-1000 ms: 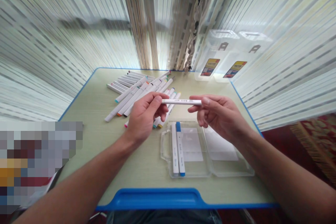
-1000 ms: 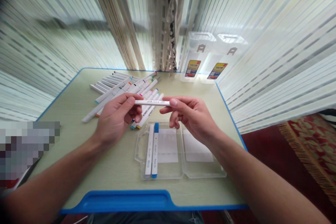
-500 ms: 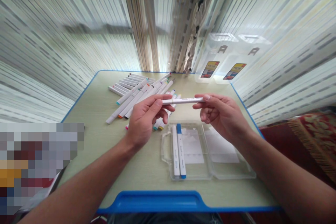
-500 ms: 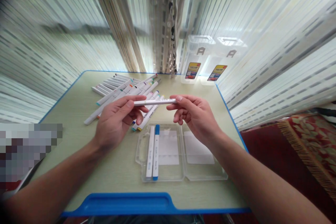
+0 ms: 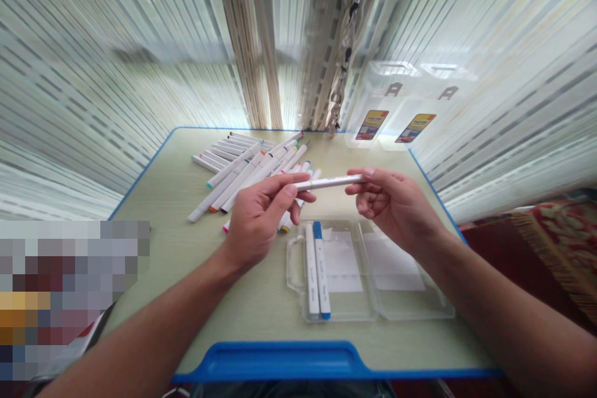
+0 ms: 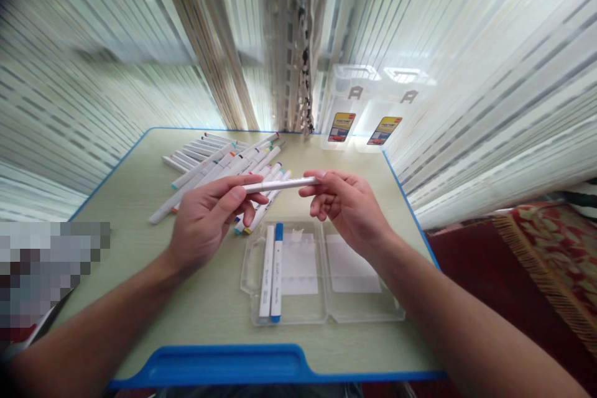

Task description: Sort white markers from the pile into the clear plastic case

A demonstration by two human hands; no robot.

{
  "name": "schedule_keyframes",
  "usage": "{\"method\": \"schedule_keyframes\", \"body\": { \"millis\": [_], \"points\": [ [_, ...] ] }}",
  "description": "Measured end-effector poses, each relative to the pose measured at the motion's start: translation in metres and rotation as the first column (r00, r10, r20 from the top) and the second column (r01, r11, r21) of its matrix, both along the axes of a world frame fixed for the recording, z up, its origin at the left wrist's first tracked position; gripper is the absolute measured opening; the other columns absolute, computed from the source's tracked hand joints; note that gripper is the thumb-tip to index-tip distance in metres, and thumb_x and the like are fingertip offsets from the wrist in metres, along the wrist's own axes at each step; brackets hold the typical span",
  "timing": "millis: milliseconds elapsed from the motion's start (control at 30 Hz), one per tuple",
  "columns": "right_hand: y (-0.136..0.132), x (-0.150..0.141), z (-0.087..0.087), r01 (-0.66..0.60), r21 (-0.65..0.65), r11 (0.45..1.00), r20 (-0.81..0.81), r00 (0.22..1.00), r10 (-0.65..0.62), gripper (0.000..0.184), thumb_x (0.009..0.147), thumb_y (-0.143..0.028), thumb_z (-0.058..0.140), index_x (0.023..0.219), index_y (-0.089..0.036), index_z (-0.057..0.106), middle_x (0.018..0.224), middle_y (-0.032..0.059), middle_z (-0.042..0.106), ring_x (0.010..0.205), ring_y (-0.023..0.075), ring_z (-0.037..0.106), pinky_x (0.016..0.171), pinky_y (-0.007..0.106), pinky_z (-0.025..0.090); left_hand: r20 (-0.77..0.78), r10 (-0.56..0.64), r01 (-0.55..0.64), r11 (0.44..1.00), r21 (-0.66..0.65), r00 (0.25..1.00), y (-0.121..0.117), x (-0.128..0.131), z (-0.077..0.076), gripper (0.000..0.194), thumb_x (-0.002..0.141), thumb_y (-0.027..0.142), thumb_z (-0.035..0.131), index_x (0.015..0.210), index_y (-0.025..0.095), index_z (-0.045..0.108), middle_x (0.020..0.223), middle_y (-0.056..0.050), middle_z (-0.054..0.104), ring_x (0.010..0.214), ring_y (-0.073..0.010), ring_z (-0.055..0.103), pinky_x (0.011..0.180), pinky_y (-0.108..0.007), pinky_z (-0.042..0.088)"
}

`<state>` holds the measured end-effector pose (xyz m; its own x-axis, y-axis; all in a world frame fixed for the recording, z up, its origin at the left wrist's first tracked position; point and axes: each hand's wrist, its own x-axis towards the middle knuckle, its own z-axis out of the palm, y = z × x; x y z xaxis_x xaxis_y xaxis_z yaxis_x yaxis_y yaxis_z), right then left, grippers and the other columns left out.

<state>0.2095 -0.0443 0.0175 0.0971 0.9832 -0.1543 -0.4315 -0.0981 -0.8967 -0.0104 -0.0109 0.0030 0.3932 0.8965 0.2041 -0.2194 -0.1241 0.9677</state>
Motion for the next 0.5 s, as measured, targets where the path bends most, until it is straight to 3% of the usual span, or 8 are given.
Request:
{"method": "schedule_keyframes", "body": {
  "millis": [500],
  "points": [
    [-0.0042,-0.0039,-0.0032,-0.045,0.114,0.992,0.165,0.986,0.026,0.012,0.079,-0.026,0.080,0.082,-0.015,0.075,0.065,0.0029,0.074,0.045,0.0080,0.060,0.042,0.016,0.043,-0.084,0.040,-0.045,0.998,-0.052,0.996,0.0017,0.0029,0.0053,0.016,0.087,0.022,0.071,0.098,0.010,0.070,0.074,-0.003,0.074,0.053,-0.0064,0.059,0.051,-0.016,0.047]
  ]
}}
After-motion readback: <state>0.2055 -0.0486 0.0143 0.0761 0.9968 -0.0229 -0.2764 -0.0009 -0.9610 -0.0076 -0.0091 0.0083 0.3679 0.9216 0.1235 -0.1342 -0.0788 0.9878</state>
